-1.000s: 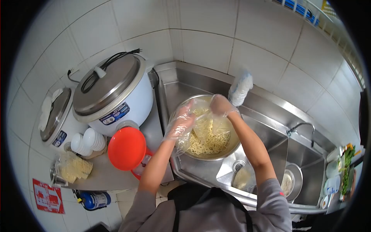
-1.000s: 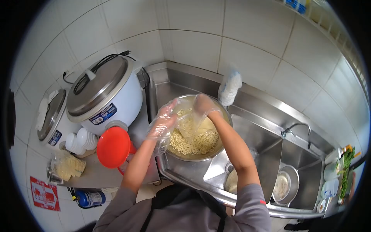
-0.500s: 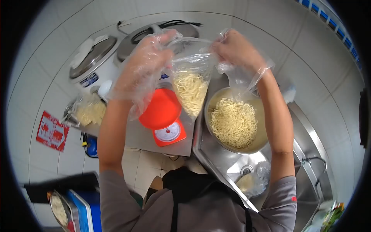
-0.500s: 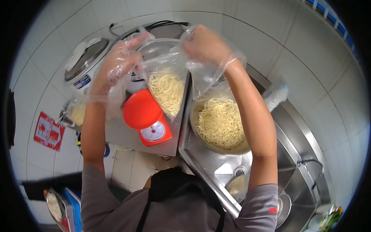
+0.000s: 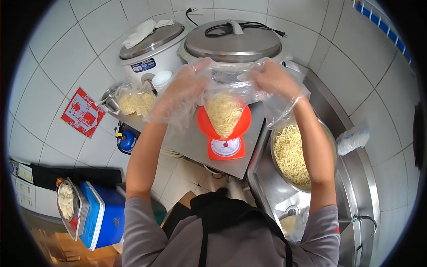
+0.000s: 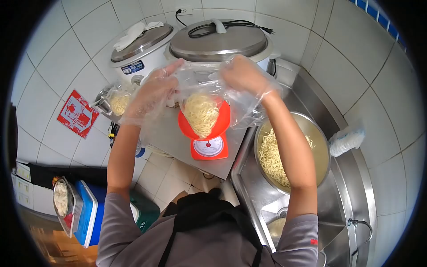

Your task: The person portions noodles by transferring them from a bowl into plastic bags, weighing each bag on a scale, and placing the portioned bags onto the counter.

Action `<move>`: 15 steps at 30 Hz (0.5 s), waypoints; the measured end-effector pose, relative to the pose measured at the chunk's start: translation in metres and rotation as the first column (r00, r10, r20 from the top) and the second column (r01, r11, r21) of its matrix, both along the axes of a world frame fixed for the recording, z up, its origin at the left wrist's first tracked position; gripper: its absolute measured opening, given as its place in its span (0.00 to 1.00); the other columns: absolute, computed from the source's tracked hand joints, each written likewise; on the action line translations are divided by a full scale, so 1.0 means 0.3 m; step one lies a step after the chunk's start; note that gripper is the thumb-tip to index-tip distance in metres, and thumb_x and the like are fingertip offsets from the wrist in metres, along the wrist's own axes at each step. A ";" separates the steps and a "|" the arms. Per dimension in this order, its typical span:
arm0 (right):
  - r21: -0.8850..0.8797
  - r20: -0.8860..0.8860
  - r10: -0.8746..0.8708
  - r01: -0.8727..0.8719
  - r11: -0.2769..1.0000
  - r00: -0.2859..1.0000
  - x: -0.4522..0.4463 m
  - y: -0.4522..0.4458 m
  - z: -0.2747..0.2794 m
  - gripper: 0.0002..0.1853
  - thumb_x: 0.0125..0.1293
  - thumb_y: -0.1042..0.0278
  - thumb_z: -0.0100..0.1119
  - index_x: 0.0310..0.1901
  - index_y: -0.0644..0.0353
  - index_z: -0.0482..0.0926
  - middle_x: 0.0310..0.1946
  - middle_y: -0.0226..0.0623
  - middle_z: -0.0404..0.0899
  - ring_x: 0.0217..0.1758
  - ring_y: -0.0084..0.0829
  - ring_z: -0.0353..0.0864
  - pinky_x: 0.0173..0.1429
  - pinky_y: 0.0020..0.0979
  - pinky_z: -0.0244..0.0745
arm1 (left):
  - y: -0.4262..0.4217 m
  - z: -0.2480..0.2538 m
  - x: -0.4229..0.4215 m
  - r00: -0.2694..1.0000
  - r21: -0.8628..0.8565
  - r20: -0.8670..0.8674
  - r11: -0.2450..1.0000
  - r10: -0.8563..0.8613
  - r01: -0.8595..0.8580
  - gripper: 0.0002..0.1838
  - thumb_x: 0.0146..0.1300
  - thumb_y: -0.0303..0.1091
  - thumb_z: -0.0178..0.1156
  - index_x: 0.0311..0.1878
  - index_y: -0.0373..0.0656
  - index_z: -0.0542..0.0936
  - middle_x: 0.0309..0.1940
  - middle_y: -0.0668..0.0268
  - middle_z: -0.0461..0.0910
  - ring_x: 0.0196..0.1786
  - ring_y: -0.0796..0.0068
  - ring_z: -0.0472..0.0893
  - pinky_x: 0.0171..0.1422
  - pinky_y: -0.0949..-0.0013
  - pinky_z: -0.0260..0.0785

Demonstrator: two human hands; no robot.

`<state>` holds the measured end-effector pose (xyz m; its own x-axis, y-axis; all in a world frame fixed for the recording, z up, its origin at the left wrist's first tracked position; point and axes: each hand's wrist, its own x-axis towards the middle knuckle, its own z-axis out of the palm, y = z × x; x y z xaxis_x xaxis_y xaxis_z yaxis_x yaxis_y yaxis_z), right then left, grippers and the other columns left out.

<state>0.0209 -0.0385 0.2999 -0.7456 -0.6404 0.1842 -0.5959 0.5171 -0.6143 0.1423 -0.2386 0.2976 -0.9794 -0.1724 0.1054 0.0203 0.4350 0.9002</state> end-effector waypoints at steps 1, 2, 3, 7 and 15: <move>0.000 0.031 -0.006 0.006 1.000 1.000 -0.007 -0.001 -0.004 0.21 0.56 0.57 0.52 0.12 0.62 0.75 0.09 0.32 0.71 0.14 0.21 0.71 0.20 0.25 0.64 | 0.008 0.002 0.007 1.000 0.001 0.013 1.000 -0.001 0.001 0.38 0.50 0.30 0.54 0.68 0.42 0.57 0.42 0.62 0.76 0.26 0.82 0.69 0.38 0.78 0.69; 0.004 0.045 -0.005 0.005 1.000 0.999 -0.010 -0.001 -0.005 0.21 0.56 0.56 0.54 0.13 0.63 0.75 0.09 0.32 0.72 0.14 0.20 0.71 0.19 0.25 0.64 | 0.014 0.000 0.014 1.000 0.002 0.026 1.000 -0.004 0.004 0.41 0.50 0.30 0.56 0.70 0.42 0.54 0.47 0.59 0.75 0.27 0.81 0.69 0.39 0.77 0.69; 0.008 0.060 -0.006 0.005 1.000 0.998 -0.006 0.002 0.000 0.21 0.56 0.56 0.55 0.13 0.63 0.75 0.10 0.32 0.72 0.14 0.20 0.71 0.19 0.25 0.64 | -0.001 -0.018 0.021 0.999 -0.108 -0.044 0.994 -0.012 0.008 0.43 0.50 0.32 0.58 0.70 0.43 0.50 0.51 0.58 0.73 0.28 0.80 0.70 0.40 0.75 0.69; -0.023 0.152 -0.048 0.052 0.998 0.987 0.013 0.018 0.005 0.19 0.55 0.54 0.60 0.17 0.63 0.77 0.12 0.31 0.73 0.15 0.19 0.71 0.20 0.24 0.64 | -0.047 -0.058 0.115 0.992 -0.313 -0.101 0.949 -0.075 0.040 0.58 0.47 0.44 0.67 0.70 0.37 0.37 0.64 0.48 0.59 0.39 0.72 0.75 0.49 0.70 0.70; -0.090 0.062 0.092 -0.086 0.992 0.994 0.013 0.113 -0.003 0.26 0.53 0.42 0.63 0.33 0.65 0.80 0.18 0.32 0.75 0.21 0.23 0.73 0.27 0.28 0.68 | -0.064 -0.265 0.144 0.997 -0.407 0.062 0.911 -0.038 0.060 0.64 0.42 0.49 0.72 0.70 0.38 0.35 0.66 0.47 0.56 0.60 0.57 0.67 0.65 0.65 0.58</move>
<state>0.0248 -0.0045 0.2988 -0.6989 -0.6883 0.1943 -0.5937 0.4070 -0.6942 0.1854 -0.2580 0.2180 -0.9914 -0.0770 0.1058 0.0094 0.7645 0.6445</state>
